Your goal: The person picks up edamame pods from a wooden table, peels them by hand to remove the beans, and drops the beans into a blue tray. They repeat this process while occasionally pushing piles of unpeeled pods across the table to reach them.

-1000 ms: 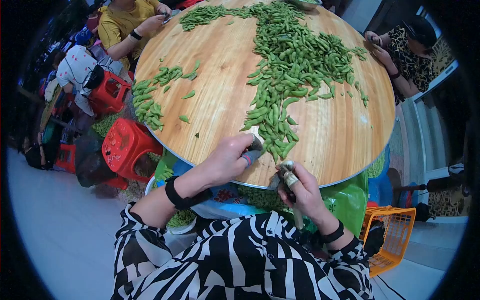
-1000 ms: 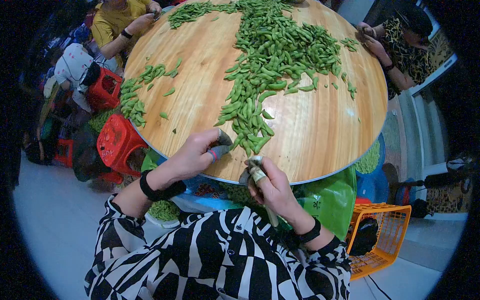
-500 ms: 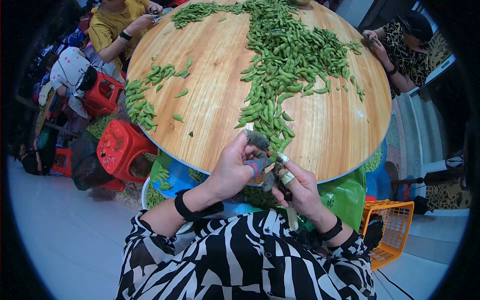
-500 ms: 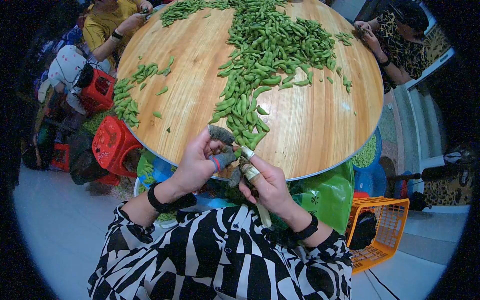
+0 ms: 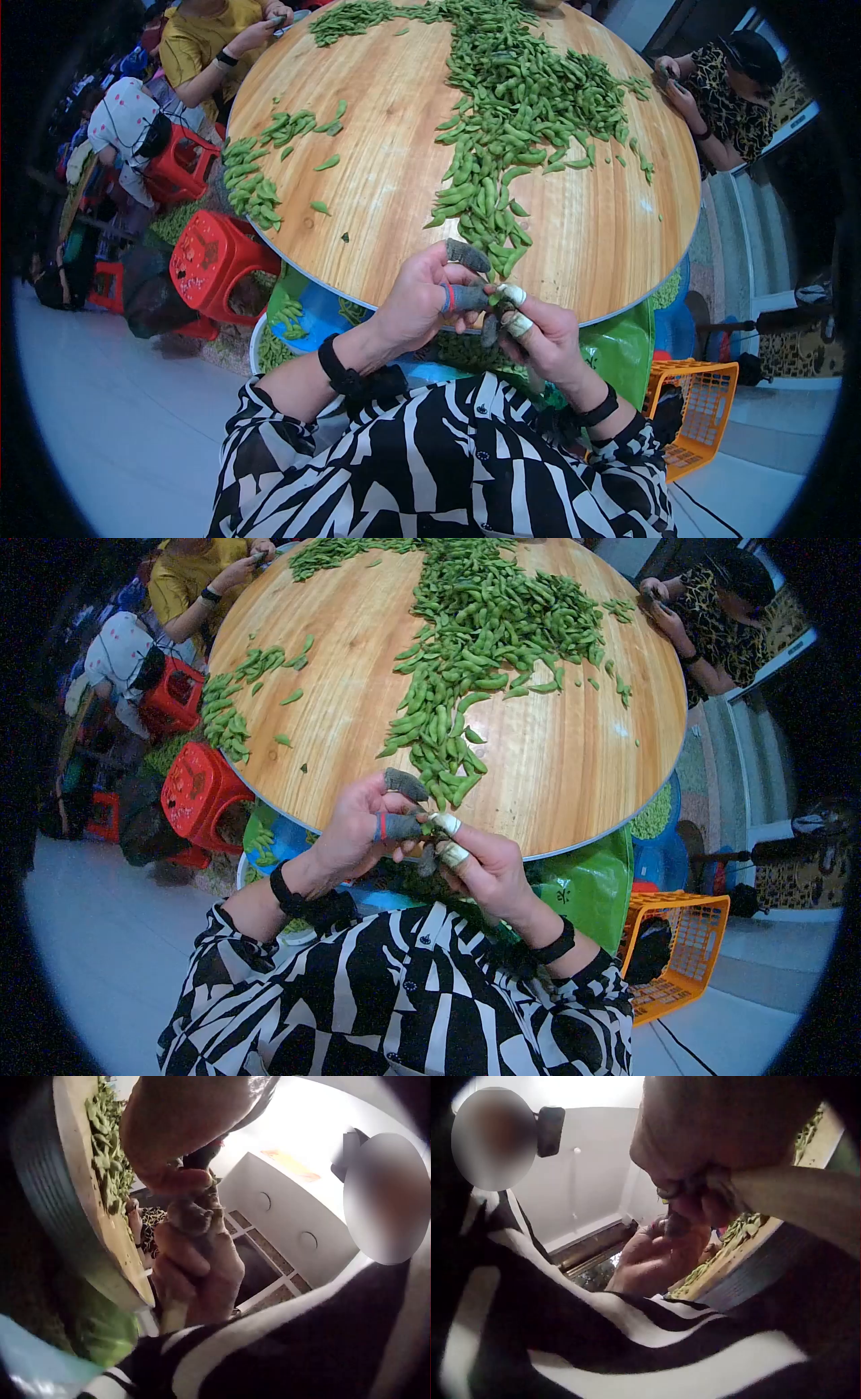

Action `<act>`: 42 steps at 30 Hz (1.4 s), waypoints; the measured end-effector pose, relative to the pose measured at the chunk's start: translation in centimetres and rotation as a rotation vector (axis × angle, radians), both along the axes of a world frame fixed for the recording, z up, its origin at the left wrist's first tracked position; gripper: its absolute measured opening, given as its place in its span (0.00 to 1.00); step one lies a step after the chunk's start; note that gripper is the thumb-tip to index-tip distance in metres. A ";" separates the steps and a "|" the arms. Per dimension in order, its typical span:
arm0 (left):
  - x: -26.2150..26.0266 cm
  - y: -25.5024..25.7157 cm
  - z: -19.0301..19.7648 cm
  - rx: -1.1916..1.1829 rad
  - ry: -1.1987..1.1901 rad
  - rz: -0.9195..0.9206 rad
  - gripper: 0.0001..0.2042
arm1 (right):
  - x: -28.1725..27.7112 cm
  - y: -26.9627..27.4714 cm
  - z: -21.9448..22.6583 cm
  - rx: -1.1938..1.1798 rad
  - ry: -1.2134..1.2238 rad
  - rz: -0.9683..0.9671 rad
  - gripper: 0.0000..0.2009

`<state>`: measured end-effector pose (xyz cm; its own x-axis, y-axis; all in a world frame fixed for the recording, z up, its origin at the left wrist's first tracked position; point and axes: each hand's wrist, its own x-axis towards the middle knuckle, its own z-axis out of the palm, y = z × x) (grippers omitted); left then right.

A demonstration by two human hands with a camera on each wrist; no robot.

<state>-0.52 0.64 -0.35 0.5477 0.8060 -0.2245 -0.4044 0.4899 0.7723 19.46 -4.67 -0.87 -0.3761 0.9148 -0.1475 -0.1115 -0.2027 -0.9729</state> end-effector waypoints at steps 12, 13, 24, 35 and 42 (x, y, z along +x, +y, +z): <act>1.7 -1.1 -1.6 0.131 0.206 0.134 0.15 | -0.1 -0.5 -0.7 0.545 -0.462 -0.060 0.20; 1.8 -1.3 -1.8 0.121 0.202 0.116 0.16 | -0.2 -0.4 -0.9 0.538 -0.452 -0.102 0.19; 0.9 -1.7 -1.8 0.162 0.296 -0.106 0.16 | 0.9 0.5 0.0 0.578 -0.550 0.049 0.11; 1.3 -2.1 -0.6 0.202 0.398 -0.067 0.15 | -0.8 1.2 0.5 0.691 -0.780 -0.050 0.11; -0.3 -2.9 0.4 0.334 0.495 0.012 0.15 | -0.5 0.7 0.3 0.651 -0.867 -0.026 0.10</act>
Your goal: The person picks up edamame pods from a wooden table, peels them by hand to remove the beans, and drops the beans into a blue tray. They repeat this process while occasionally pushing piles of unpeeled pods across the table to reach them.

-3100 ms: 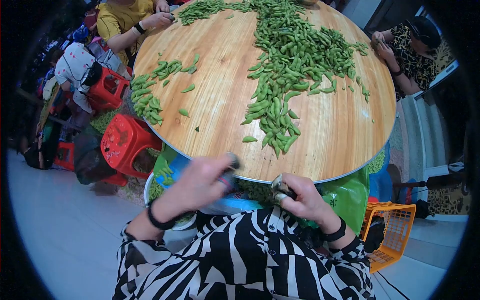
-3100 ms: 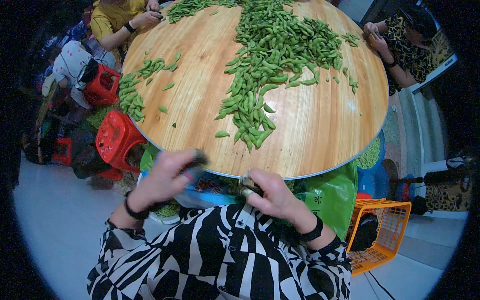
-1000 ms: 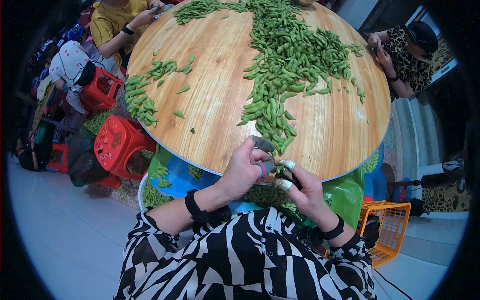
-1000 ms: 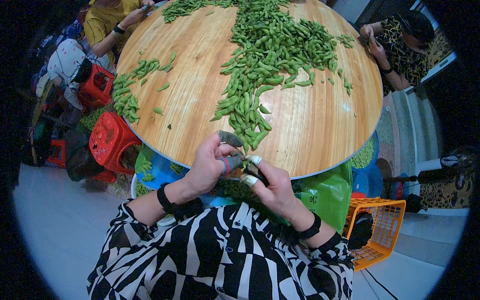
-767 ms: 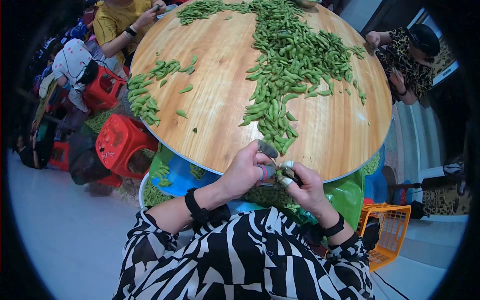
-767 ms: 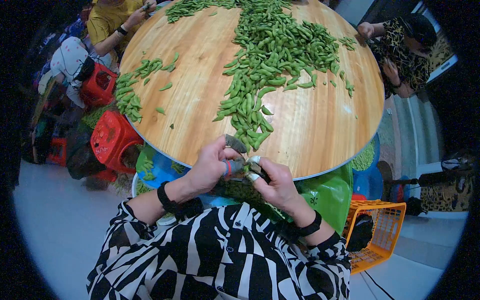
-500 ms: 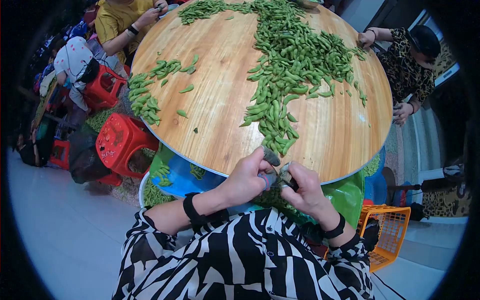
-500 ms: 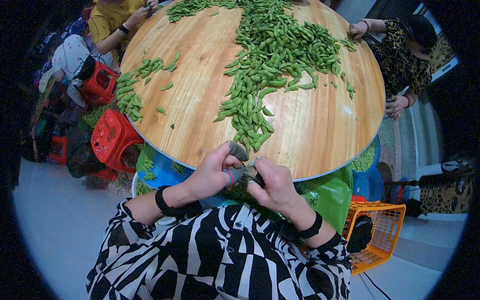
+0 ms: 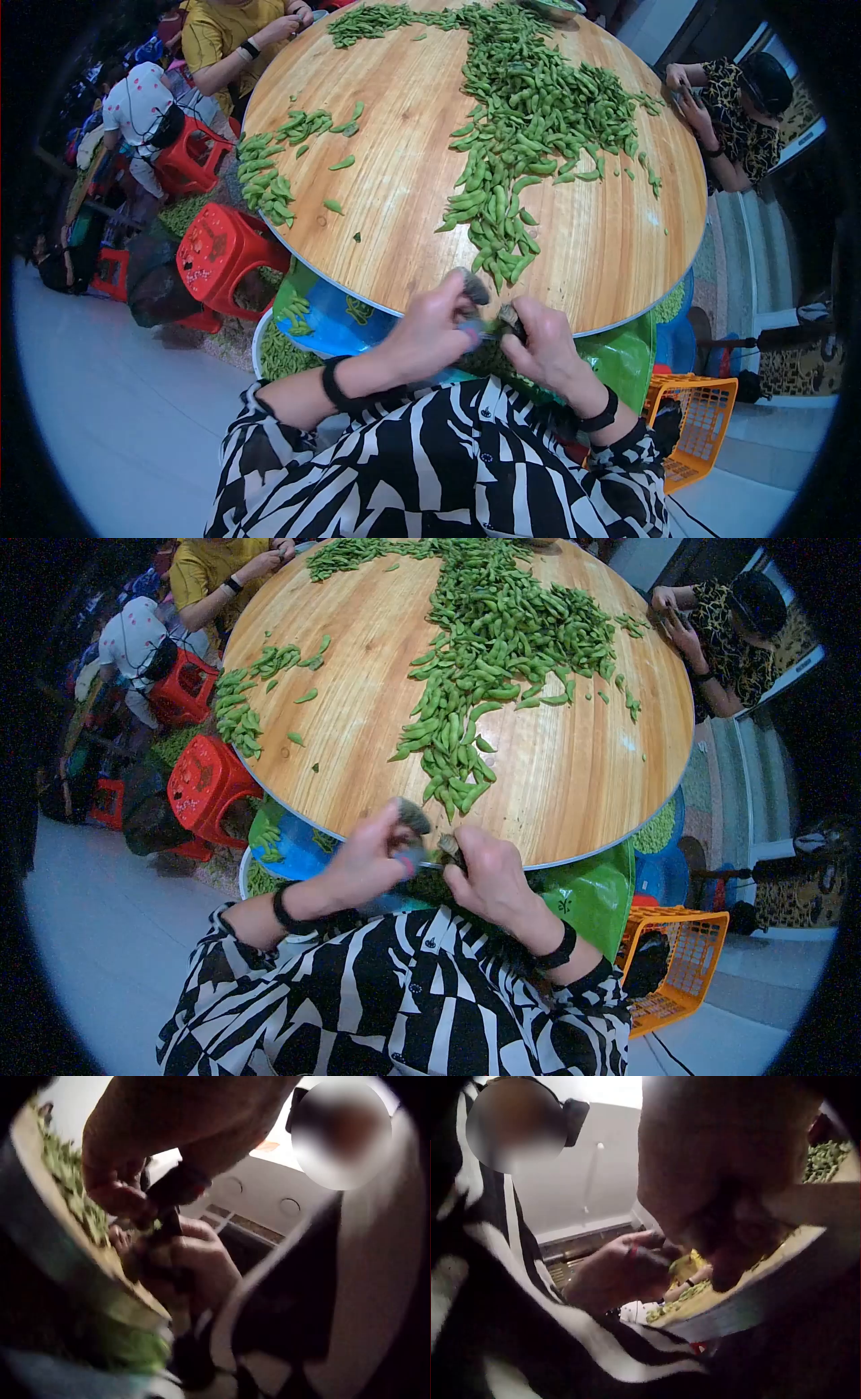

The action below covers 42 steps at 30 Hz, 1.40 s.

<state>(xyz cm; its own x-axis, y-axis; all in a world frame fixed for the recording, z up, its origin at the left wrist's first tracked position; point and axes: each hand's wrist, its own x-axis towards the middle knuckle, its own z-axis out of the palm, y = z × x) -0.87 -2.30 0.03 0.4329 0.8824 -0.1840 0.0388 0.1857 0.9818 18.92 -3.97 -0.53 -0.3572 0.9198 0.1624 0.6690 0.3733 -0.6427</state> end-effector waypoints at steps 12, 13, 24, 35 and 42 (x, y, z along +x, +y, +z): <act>-0.7 5.9 -0.3 0.902 0.666 -0.070 0.12 | 0.9 -1.3 1.2 -0.642 0.383 0.070 0.10; 0.5 6.4 -1.3 0.910 0.686 -0.086 0.11 | 1.0 -1.5 1.1 -0.676 0.505 0.057 0.11; 0.4 7.1 -0.4 0.538 0.498 -0.132 0.08 | 1.1 -0.5 1.0 -0.698 0.798 -0.101 0.19; 0.6 4.4 -1.1 -0.090 -0.186 -0.156 0.11 | 0.2 -0.3 1.0 -0.826 1.198 0.005 0.22; -0.1 4.5 -1.1 -0.106 -0.238 -0.155 0.11 | -0.3 -0.4 1.6 -0.875 1.220 0.029 0.22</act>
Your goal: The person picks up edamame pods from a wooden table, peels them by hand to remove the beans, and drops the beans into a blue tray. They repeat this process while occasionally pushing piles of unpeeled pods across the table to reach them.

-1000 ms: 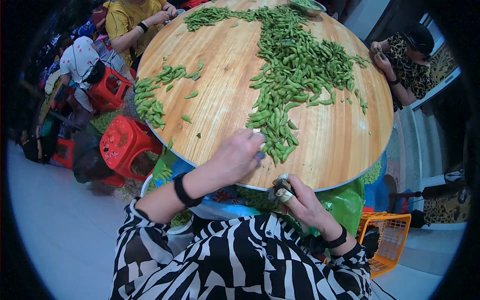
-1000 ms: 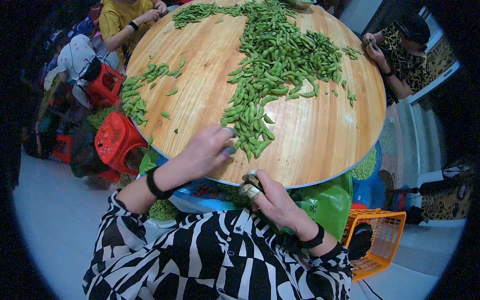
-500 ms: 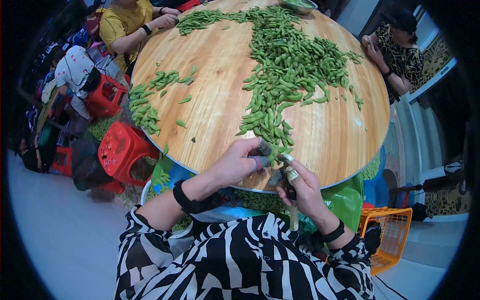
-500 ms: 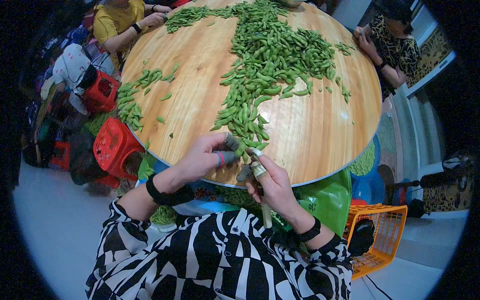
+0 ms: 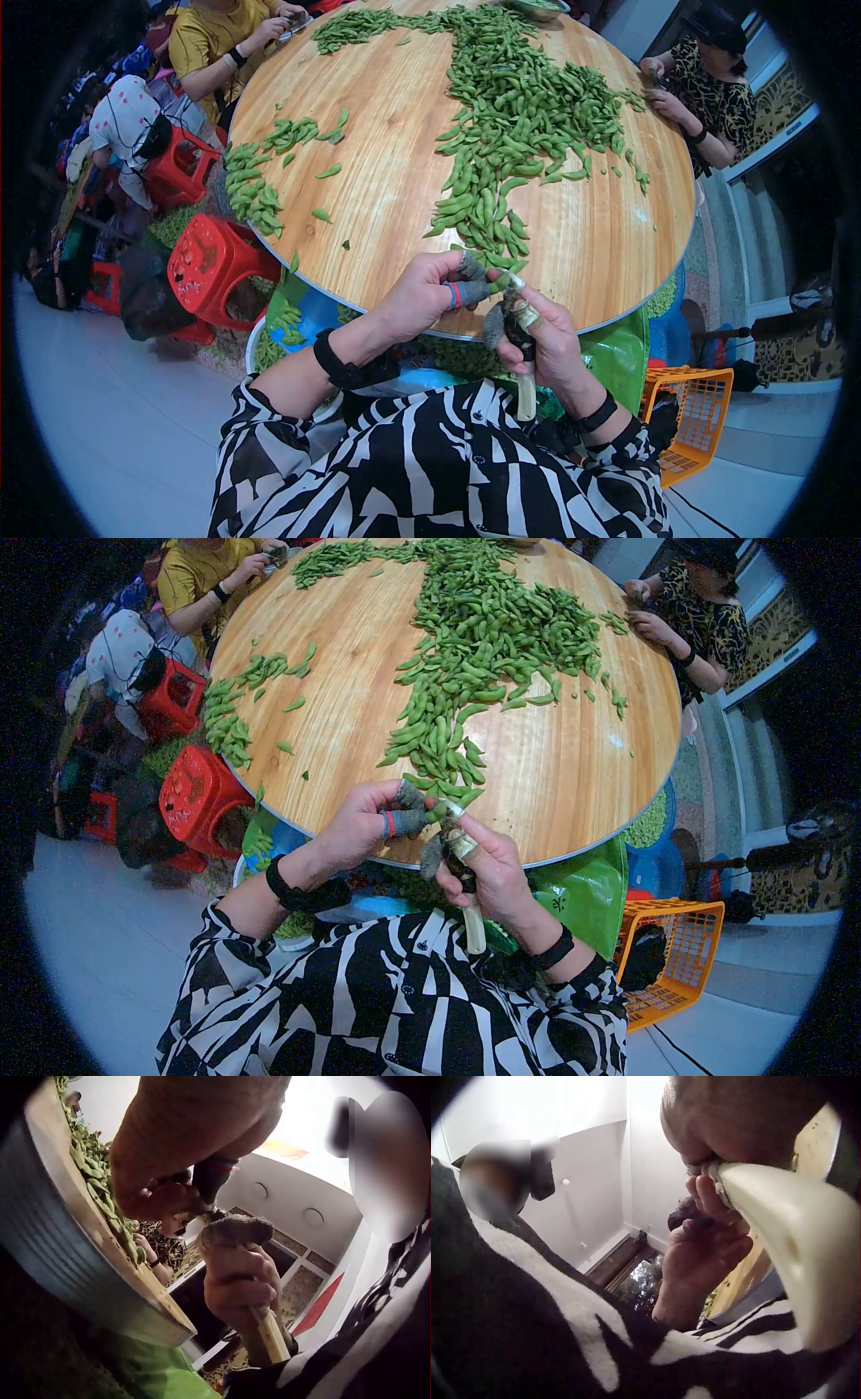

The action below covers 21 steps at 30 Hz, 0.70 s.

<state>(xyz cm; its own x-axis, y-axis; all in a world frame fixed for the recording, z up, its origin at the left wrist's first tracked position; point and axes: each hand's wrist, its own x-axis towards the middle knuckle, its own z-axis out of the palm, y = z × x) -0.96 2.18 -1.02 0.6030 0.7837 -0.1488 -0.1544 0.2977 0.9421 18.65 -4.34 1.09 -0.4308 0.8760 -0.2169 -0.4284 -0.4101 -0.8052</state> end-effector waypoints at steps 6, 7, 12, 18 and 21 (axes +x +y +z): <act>0.4 0.0 -0.1 0.151 -0.047 0.074 0.09 | -0.4 0.2 0.3 -0.018 -0.158 -0.051 0.20; 0.3 0.0 -0.1 0.150 -0.049 0.075 0.09 | -0.4 0.3 0.2 -0.018 -0.138 -0.069 0.20; -0.1 0.0 -0.3 -0.355 -0.228 -0.029 0.09 | -0.6 0.5 1.0 -0.099 -0.025 -0.108 0.18; 0.3 -1.0 -1.7 -0.720 -0.656 -0.205 0.10 | 0.7 0.2 -0.7 -0.146 0.178 0.018 0.18; 0.4 -2.0 -1.4 -0.718 -0.586 -0.196 0.10 | 1.1 0.0 -1.2 -0.124 0.251 0.101 0.18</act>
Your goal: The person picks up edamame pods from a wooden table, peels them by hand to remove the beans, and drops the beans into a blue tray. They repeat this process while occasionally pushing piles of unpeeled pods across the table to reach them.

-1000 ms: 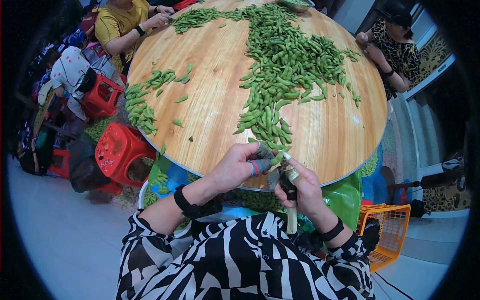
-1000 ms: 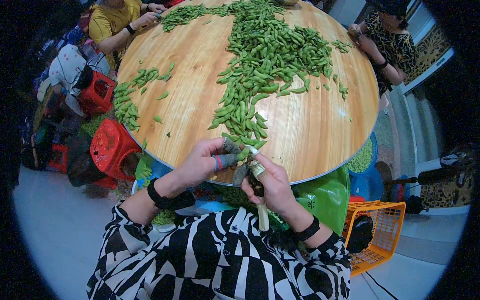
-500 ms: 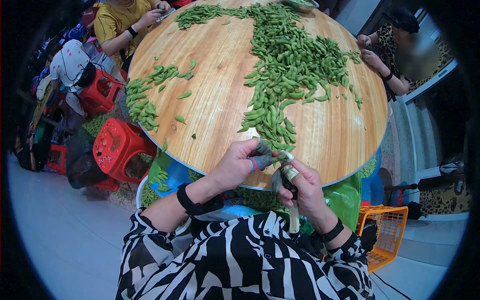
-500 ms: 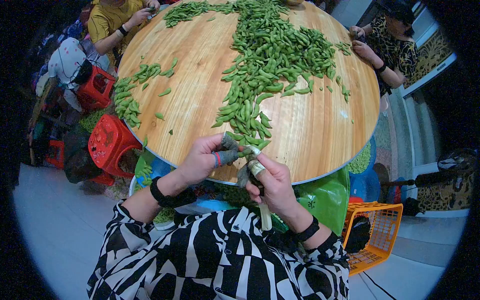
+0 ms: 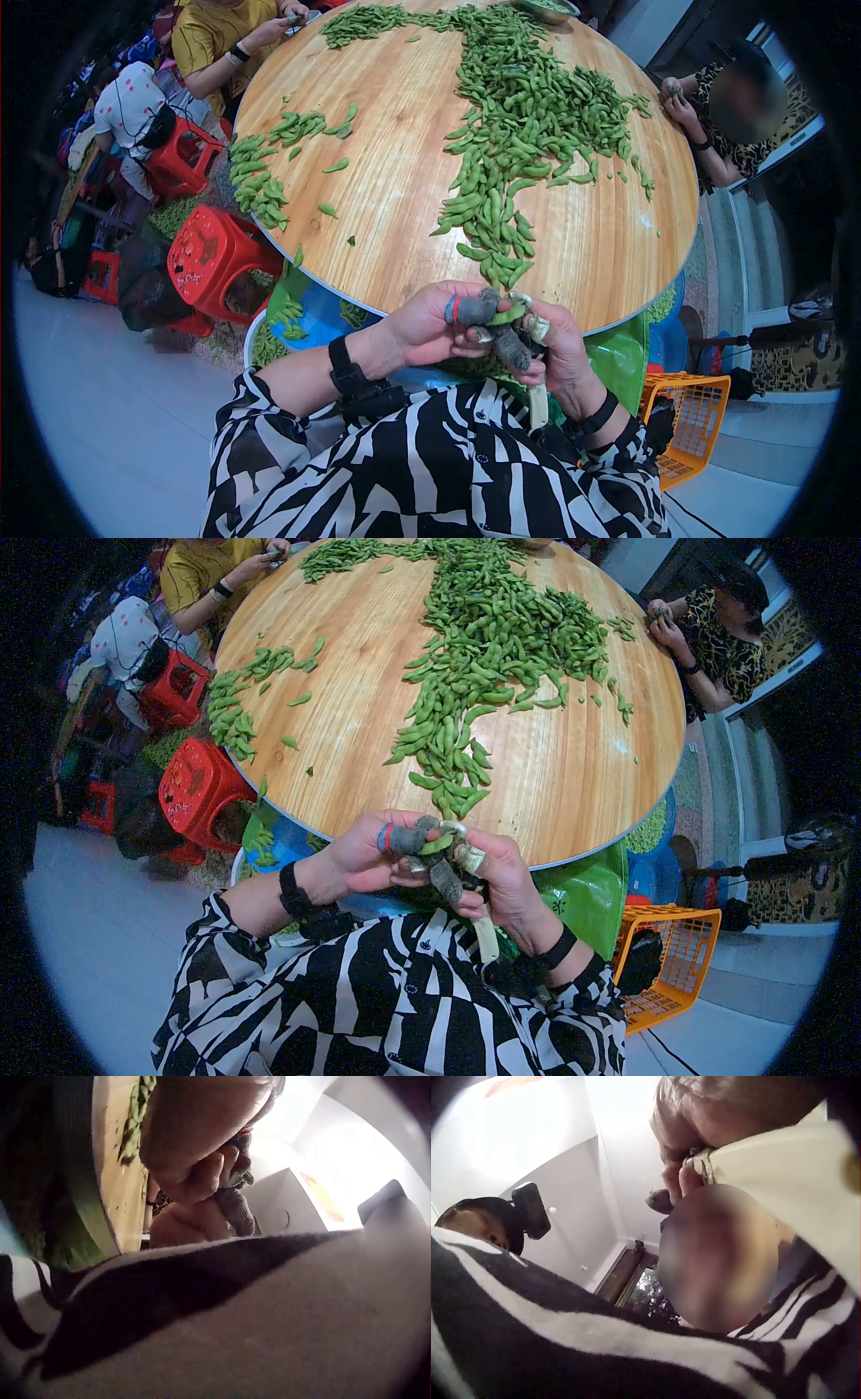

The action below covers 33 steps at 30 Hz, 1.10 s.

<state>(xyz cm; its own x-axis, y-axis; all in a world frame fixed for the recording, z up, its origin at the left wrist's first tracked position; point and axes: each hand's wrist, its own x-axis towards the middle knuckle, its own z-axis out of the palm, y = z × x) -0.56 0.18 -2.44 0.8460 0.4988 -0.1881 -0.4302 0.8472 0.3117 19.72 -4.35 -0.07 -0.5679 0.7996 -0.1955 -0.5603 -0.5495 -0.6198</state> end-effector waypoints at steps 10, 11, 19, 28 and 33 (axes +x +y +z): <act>-0.8 0.6 1.6 0.294 0.286 0.035 0.14 | -1.2 -0.4 1.4 0.107 -0.251 -0.146 0.22; -0.8 0.7 1.8 0.316 0.286 0.040 0.15 | -1.2 -0.3 1.4 0.108 -0.250 -0.146 0.22; -0.5 0.5 2.0 0.515 0.472 0.103 0.16 | -1.6 -0.7 1.6 0.188 -0.252 -0.146 0.24; 0.3 -0.8 1.7 0.481 0.456 0.237 0.15 | -2.0 -1.4 2.0 0.201 -0.274 -0.160 0.24; 0.5 -1.0 1.6 0.492 0.469 0.269 0.15 | -1.7 -1.4 1.3 0.189 -0.278 -0.180 0.24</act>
<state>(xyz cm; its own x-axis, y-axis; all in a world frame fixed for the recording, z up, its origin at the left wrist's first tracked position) -0.03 -0.79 -0.83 0.5681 0.7981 -0.2009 -0.3316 0.4454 0.8317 18.02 -5.75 1.18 -0.3607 0.9185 -0.1622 -0.4336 -0.3190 -0.8428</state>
